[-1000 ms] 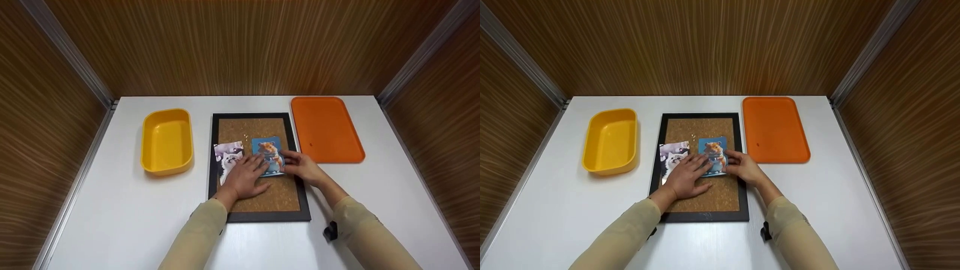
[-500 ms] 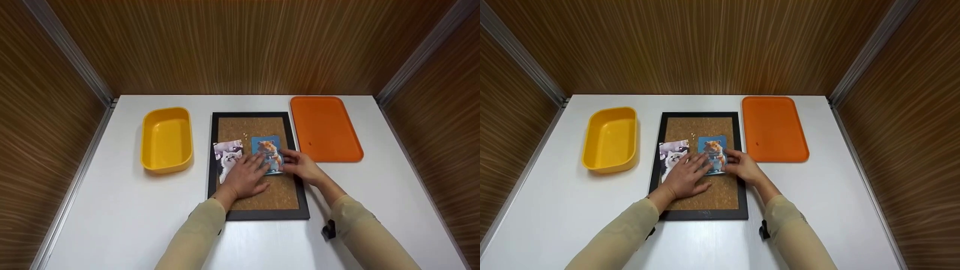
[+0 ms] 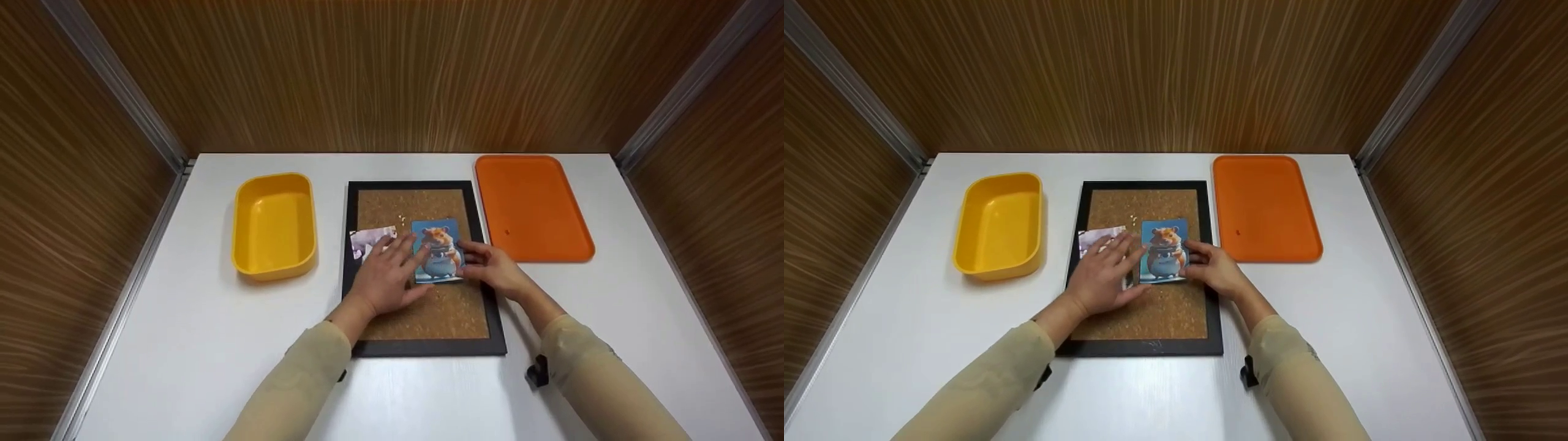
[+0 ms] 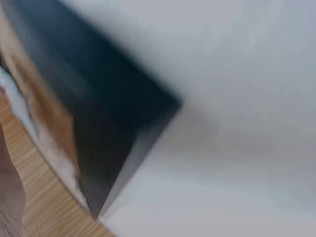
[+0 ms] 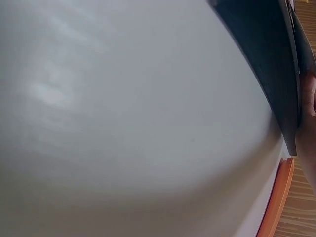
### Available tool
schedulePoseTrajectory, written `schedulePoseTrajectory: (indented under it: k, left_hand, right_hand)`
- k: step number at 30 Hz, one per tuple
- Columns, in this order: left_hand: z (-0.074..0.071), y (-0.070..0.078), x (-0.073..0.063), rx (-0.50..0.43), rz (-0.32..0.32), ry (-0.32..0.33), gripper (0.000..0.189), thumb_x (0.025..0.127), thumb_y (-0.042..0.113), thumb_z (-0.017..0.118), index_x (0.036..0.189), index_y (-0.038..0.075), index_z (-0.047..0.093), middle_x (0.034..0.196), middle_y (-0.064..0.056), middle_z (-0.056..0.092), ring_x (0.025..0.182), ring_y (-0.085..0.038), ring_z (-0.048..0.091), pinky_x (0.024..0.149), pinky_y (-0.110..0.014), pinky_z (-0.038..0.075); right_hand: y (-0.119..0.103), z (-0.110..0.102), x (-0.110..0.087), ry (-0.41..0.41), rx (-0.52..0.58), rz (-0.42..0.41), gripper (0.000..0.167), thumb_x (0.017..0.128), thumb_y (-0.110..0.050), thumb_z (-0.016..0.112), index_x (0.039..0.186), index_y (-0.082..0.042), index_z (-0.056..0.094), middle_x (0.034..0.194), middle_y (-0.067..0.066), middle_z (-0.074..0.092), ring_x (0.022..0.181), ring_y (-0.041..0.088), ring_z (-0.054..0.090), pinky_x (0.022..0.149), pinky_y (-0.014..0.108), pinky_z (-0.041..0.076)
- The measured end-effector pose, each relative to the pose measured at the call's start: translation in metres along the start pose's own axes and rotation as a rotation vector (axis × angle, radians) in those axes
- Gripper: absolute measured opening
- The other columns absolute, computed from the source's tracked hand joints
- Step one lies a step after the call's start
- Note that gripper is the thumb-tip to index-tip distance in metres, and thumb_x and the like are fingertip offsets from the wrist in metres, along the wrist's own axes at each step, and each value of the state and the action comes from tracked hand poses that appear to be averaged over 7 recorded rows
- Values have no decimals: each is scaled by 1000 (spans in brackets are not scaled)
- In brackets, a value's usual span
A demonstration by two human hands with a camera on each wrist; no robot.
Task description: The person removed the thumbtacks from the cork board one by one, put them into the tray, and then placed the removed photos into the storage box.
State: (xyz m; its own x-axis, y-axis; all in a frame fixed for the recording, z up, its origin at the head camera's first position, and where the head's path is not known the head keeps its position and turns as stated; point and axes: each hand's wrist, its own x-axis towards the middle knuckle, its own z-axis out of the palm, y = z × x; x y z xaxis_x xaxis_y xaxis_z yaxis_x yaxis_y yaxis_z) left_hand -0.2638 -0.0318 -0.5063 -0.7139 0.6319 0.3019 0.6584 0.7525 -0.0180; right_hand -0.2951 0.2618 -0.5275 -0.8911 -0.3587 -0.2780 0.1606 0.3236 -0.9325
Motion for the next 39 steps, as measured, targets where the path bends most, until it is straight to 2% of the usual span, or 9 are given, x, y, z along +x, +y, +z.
schedulePoseTrajectory:
  k: [7, 13, 19, 28, 34, 39]
  left_hand:
    - [-31, -23, -5, -26, -104, 19, 78, 101, 69, 54, 161, 20, 47, 164, -13, 44, 149, -29, 44, 124, -52, 32]
    - [-48, -45, -18, 0, -134, 65, 78, 100, 68, 56, 160, 18, 49, 163, -13, 45, 150, -32, 44, 123, -54, 34]
    - [-56, -73, -43, 8, -227, 72, 82, 98, 69, 58, 159, 15, 50, 161, -18, 47, 149, -34, 45, 123, -55, 33]
    - [-68, -112, -90, -33, -449, -7, 84, 97, 62, 64, 162, 13, 45, 165, -20, 42, 152, -37, 39, 125, -57, 28]
    - [-72, -131, -113, -59, -554, -21, 89, 95, 62, 67, 163, 11, 43, 165, -22, 41, 152, -39, 40, 124, -57, 28]
    - [-73, -141, -126, -115, -629, -63, 94, 94, 65, 67, 166, 11, 37, 166, -25, 38, 153, -41, 37, 125, -58, 26]
  right_hand:
    - [0, -3, 4, 8, 24, 15, 73, 96, -8, 79, 159, 4, 43, 149, 27, 56, 130, 35, 60, 90, 21, 56]
    - [2, -7, 5, 12, 35, 37, 75, 97, -14, 79, 160, 1, 42, 148, 26, 57, 128, 31, 60, 93, 22, 56]
    - [0, -8, 5, 16, 22, 35, 75, 99, -18, 78, 162, -4, 42, 152, 22, 54, 131, 33, 59, 96, 23, 56]
    - [0, -6, 6, 44, 34, -16, 74, 98, -6, 76, 162, -1, 40, 152, 27, 49, 130, 36, 60, 94, 21, 56]
    - [-1, -6, 7, 63, 37, -22, 74, 98, -1, 75, 162, 0, 39, 152, 28, 47, 130, 35, 60, 92, 20, 56]
    - [-3, -7, 6, 67, 18, 2, 75, 99, -6, 75, 164, -5, 39, 154, 26, 45, 130, 35, 59, 94, 21, 56]
